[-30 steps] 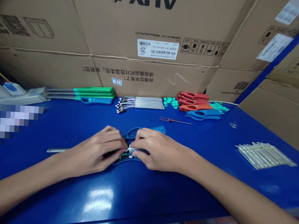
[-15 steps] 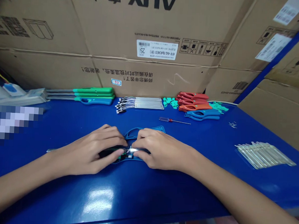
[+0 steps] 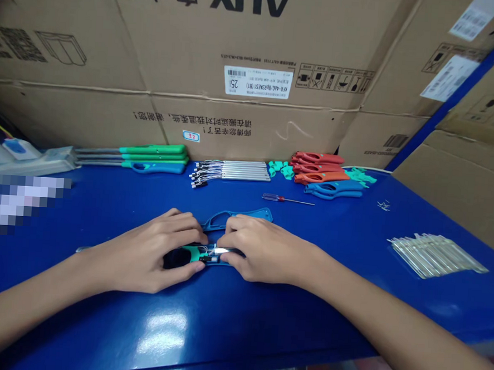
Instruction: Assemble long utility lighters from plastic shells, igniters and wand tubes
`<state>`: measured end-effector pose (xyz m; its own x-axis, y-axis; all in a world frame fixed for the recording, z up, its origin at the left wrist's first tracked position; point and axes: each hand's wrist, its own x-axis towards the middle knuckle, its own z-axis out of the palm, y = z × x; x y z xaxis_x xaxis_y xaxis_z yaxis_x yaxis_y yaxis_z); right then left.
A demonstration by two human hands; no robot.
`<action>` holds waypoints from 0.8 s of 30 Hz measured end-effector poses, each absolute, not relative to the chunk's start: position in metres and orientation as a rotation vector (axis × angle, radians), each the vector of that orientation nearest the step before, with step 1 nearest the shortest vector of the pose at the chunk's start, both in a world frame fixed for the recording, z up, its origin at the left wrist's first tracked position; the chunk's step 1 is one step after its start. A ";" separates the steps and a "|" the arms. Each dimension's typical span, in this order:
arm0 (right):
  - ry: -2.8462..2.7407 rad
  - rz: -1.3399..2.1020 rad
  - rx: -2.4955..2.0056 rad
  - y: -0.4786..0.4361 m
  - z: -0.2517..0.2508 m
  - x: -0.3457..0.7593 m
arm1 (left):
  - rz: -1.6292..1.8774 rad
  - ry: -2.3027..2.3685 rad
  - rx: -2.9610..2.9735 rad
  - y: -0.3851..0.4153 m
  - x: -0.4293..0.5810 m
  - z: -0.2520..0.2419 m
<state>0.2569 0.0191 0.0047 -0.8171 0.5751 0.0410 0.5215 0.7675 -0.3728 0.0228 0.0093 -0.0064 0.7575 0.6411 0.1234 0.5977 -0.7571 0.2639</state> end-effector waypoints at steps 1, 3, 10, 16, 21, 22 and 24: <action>-2.807 0.527 -0.876 0.019 0.004 0.257 | 0.309 0.979 2.749 0.009 0.023 -0.006; -2.804 0.534 -0.879 0.019 0.005 0.257 | 0.314 0.977 2.751 0.009 0.023 -0.006; -2.841 0.510 -0.904 0.015 0.009 0.256 | 0.286 0.980 2.753 0.009 0.023 -0.006; -2.828 0.483 -0.871 0.017 0.008 0.256 | 0.291 0.975 2.758 0.008 0.022 -0.006; -2.809 0.470 -0.879 0.017 0.007 0.257 | 0.331 0.937 2.748 0.008 0.022 -0.007; -2.808 0.468 -0.881 0.017 0.007 0.257 | 0.340 0.926 2.745 0.008 0.023 -0.007; -2.811 0.479 -0.878 0.017 0.007 0.257 | 0.356 0.904 2.744 0.008 0.023 -0.008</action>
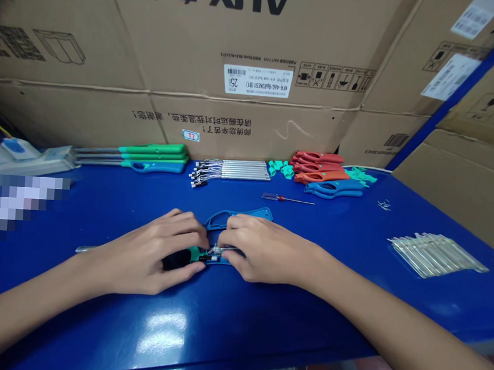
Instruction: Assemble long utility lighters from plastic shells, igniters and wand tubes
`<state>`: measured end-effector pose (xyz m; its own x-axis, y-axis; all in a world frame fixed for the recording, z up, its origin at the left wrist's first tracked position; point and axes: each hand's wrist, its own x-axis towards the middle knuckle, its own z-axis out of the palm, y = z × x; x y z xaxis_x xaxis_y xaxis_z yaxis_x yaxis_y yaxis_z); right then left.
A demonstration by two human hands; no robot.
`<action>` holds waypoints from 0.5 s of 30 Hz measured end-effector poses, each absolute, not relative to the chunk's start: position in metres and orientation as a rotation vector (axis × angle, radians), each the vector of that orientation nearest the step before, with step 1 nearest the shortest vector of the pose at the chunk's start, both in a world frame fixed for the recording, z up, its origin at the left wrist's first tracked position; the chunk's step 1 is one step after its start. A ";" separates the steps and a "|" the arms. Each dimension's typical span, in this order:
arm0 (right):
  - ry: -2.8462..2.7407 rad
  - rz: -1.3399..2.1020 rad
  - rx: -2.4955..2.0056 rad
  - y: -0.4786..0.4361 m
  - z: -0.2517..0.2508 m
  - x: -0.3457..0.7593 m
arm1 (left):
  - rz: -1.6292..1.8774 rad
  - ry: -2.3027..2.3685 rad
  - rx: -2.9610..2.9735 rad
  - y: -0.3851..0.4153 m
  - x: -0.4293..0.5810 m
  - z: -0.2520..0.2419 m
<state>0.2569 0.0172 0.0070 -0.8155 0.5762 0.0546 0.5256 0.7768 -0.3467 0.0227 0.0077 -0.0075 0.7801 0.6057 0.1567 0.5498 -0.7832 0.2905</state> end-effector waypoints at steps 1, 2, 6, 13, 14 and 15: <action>-2.814 0.489 -0.875 0.018 0.007 0.257 | 0.364 0.892 2.746 0.008 0.023 -0.008; -2.815 0.498 -0.873 0.018 0.007 0.256 | 0.372 0.881 2.748 0.008 0.023 -0.008; -2.813 0.502 -0.868 0.020 0.006 0.256 | 0.408 0.843 2.754 0.007 0.022 -0.009; -2.813 0.457 -0.807 0.022 0.004 0.257 | 0.424 0.830 2.739 0.007 0.022 -0.009; -2.817 0.448 -0.805 0.022 0.003 0.257 | 0.423 0.830 2.738 0.007 0.023 -0.009; -2.818 0.440 -0.808 0.023 0.003 0.257 | 0.420 0.833 2.739 0.007 0.023 -0.010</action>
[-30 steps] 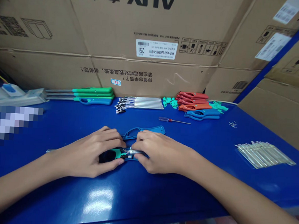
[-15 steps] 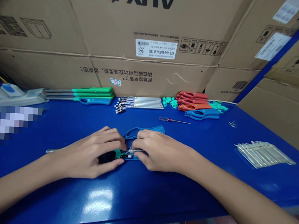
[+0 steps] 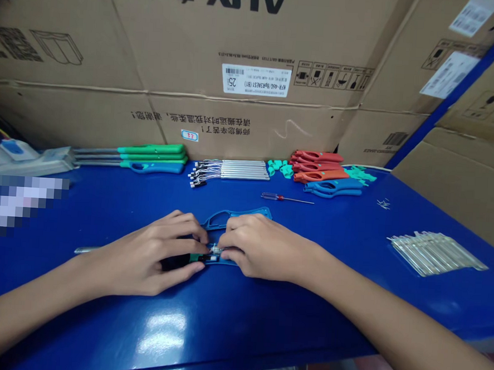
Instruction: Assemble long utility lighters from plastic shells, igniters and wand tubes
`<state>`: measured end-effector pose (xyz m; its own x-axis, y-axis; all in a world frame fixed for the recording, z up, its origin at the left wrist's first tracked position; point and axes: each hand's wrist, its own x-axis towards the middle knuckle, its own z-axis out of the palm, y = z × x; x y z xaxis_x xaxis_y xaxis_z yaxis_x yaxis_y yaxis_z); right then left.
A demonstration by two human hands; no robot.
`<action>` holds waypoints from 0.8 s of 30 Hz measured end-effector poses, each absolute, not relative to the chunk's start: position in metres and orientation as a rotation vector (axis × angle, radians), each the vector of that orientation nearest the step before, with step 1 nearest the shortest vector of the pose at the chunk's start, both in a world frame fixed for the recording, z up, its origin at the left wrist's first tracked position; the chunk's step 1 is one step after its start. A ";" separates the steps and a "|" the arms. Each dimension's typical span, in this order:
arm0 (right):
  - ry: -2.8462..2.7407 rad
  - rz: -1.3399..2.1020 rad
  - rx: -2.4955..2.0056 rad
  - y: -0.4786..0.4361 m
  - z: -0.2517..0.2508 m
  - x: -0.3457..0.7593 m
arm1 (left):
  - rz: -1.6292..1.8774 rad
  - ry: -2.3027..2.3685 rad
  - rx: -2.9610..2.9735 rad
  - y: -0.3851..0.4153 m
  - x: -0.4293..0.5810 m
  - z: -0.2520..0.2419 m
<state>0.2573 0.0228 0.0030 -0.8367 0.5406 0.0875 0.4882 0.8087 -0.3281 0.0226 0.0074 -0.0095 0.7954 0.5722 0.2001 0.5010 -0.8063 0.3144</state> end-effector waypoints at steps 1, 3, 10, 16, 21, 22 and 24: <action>-2.819 0.435 -0.813 0.023 0.003 0.257 | 0.415 0.836 2.742 0.008 0.023 -0.010; -2.817 0.440 -0.822 0.024 0.002 0.257 | 0.401 0.842 2.748 0.008 0.023 -0.010; -2.793 0.520 -0.861 0.024 0.003 0.258 | 0.386 0.843 2.768 0.009 0.023 -0.010; -2.741 0.640 -0.853 0.030 0.010 0.263 | 0.411 0.821 2.786 0.009 0.023 -0.010; -2.729 0.685 -0.892 0.034 0.012 0.267 | 0.414 0.829 2.777 0.008 0.022 -0.010; -2.739 0.689 -0.892 0.034 0.012 0.266 | 0.419 0.827 2.776 0.008 0.022 -0.010; -2.759 0.693 -0.891 0.033 0.013 0.265 | 0.427 0.824 2.776 0.008 0.022 -0.010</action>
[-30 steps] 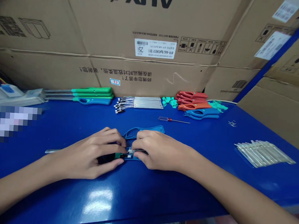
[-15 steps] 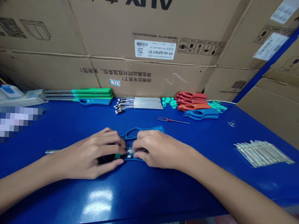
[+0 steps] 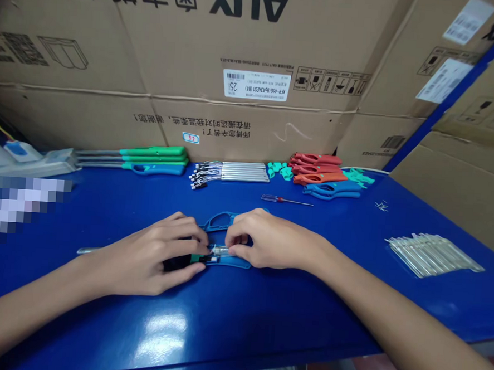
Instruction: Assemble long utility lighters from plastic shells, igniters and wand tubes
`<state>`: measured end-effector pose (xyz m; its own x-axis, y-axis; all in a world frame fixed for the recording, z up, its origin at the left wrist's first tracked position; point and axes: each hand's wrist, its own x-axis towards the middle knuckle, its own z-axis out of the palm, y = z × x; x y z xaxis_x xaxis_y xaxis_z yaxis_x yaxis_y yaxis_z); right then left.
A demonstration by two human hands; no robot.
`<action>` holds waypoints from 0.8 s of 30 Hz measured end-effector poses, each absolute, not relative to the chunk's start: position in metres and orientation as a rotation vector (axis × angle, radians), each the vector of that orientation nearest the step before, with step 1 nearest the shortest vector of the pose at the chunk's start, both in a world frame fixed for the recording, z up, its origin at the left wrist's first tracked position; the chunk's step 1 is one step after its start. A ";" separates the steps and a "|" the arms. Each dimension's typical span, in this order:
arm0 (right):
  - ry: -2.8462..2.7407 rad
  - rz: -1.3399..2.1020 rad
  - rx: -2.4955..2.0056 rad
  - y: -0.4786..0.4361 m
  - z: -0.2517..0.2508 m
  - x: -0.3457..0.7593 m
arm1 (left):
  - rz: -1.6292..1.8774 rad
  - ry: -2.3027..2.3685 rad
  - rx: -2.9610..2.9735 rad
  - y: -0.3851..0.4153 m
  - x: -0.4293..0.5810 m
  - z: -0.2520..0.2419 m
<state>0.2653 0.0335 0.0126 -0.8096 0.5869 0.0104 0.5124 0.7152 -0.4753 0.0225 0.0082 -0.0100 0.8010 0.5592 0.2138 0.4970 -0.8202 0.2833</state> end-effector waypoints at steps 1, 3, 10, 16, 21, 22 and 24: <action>-2.767 0.691 -0.890 0.033 0.013 0.265 | 0.431 0.824 2.777 0.008 0.022 -0.010; -2.779 0.682 -0.883 0.032 0.014 0.264 | 0.437 0.823 2.781 0.008 0.022 -0.011; -2.722 0.570 -0.845 0.034 0.016 0.268 | 0.477 0.821 2.806 0.010 0.022 -0.010; -2.678 0.270 -1.030 0.047 0.010 0.278 | 0.424 0.851 2.833 0.012 0.015 0.002; -2.727 0.256 -1.065 0.052 0.004 0.282 | 0.327 0.925 2.848 0.014 0.011 0.004; -2.734 0.262 -1.075 0.052 0.003 0.282 | 0.305 0.938 2.848 0.014 0.011 0.004; -2.757 0.266 -1.096 0.052 0.003 0.281 | 0.271 0.962 2.849 0.014 0.011 0.003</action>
